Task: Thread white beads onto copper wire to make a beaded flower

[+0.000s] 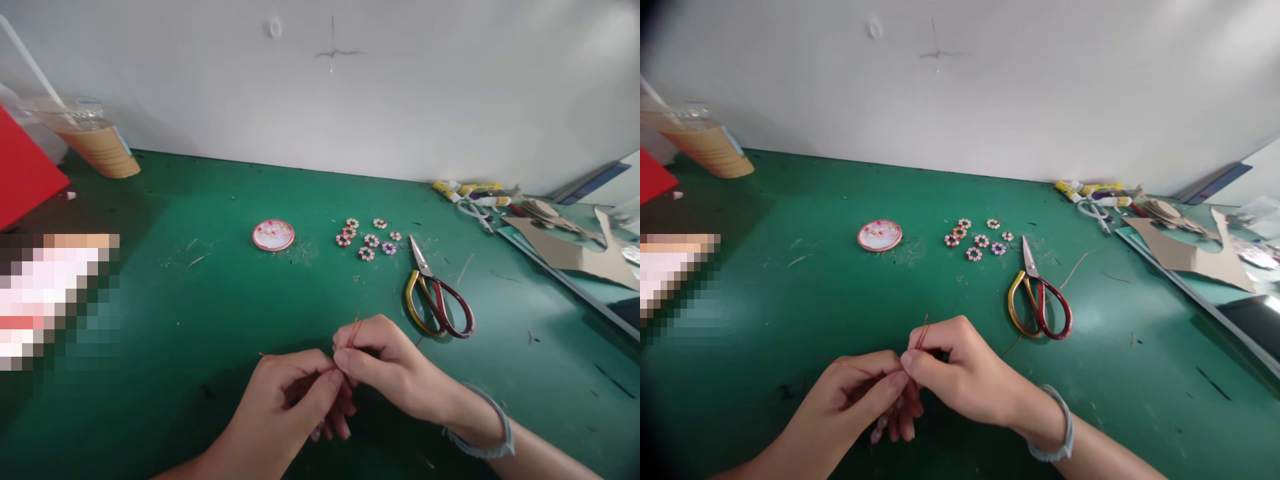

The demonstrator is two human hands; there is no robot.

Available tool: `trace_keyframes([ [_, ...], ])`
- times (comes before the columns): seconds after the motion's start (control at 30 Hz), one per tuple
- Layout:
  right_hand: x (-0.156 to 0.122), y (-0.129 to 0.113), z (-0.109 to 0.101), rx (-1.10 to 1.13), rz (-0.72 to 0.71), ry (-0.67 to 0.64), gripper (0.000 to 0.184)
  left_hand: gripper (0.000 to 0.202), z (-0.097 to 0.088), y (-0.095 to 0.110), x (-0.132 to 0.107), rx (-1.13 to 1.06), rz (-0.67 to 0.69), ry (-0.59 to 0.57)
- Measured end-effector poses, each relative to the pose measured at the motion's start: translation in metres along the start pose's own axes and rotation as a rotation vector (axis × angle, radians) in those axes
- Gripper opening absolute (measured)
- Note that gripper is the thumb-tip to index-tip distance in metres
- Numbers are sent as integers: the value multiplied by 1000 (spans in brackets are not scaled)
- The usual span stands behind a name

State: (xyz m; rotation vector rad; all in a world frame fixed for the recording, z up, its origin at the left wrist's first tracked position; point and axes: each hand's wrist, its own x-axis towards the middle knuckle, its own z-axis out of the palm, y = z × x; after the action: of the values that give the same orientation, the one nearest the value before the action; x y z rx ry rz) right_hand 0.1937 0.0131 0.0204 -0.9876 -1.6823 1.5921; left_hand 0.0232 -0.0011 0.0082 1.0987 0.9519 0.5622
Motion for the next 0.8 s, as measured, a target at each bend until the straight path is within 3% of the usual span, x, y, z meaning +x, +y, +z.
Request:
trace_keyframes([
  [0.23,0,8,2,179,-12,54,36,23,1,1,0,-44,33,-24],
  [0.53,0,2,-8,122,-11,51,36,25,1,1,-2,-30,22,-18],
  [0.8,2,3,-14,141,18,82,37,37,0,-8,-5,-151,47,-31],
])
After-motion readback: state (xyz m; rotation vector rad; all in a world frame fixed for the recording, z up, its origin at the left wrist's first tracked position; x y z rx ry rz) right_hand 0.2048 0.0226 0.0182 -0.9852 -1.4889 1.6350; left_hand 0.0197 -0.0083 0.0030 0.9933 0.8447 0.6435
